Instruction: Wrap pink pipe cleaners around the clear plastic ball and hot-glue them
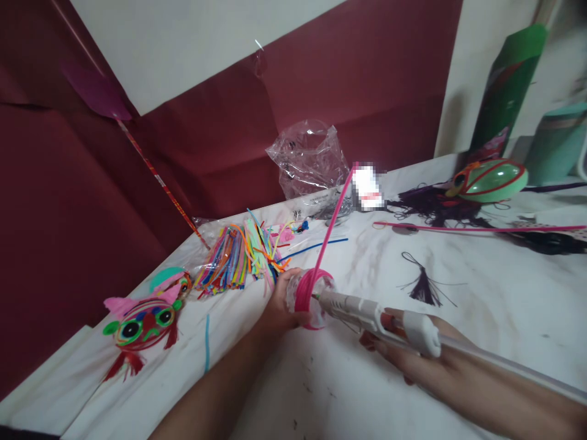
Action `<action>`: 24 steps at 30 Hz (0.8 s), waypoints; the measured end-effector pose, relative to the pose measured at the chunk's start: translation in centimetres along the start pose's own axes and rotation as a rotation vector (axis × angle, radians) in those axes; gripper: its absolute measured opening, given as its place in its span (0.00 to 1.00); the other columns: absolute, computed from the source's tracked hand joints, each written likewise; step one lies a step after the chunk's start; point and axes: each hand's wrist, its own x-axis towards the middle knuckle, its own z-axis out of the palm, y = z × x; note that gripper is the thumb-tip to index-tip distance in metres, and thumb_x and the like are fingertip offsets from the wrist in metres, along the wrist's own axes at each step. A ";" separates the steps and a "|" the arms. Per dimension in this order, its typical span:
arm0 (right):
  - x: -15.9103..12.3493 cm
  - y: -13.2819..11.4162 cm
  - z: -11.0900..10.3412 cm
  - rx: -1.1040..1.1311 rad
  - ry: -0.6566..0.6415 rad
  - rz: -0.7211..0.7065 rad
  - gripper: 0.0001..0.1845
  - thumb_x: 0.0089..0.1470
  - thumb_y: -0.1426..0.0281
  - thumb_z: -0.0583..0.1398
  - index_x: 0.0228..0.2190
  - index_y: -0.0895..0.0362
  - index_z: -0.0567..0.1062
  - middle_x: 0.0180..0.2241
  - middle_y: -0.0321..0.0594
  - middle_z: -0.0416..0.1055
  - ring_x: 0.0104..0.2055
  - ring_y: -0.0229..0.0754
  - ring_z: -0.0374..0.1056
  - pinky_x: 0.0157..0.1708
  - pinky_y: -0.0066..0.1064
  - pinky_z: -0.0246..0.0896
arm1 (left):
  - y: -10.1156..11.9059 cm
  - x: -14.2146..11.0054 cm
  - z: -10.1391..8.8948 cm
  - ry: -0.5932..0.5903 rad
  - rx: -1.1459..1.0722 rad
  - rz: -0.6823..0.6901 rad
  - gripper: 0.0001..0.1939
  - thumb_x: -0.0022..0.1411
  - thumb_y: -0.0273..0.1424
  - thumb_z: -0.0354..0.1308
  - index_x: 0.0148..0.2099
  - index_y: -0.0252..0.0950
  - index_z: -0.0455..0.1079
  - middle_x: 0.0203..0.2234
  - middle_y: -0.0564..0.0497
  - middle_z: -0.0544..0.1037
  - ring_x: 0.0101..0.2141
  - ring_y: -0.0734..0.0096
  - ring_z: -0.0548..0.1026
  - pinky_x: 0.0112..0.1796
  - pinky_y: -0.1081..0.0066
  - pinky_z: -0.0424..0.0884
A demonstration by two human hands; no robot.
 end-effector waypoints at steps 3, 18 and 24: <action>0.0 0.0 0.1 0.001 0.012 -0.005 0.16 0.54 0.58 0.56 0.30 0.54 0.78 0.24 0.35 0.75 0.25 0.42 0.70 0.24 0.28 0.68 | -0.2 0.2 -0.1 -0.018 -0.014 0.009 0.41 0.34 0.26 0.74 0.53 0.44 0.66 0.45 0.49 0.79 0.43 0.49 0.77 0.40 0.60 0.74; 0.1 0.3 0.2 0.068 0.115 0.019 0.15 0.53 0.58 0.57 0.31 0.54 0.79 0.26 0.38 0.78 0.28 0.46 0.73 0.25 0.29 0.69 | -0.2 0.1 -0.1 0.021 -0.004 -0.011 0.41 0.33 0.27 0.75 0.52 0.45 0.67 0.43 0.51 0.80 0.42 0.50 0.78 0.38 0.62 0.74; -0.3 -0.3 0.6 0.001 0.093 0.005 0.16 0.54 0.59 0.55 0.26 0.54 0.78 0.20 0.35 0.74 0.22 0.41 0.69 0.22 0.28 0.65 | 0.1 0.0 0.1 0.013 -0.009 -0.014 0.41 0.34 0.29 0.75 0.53 0.46 0.67 0.45 0.51 0.79 0.44 0.53 0.77 0.43 0.62 0.73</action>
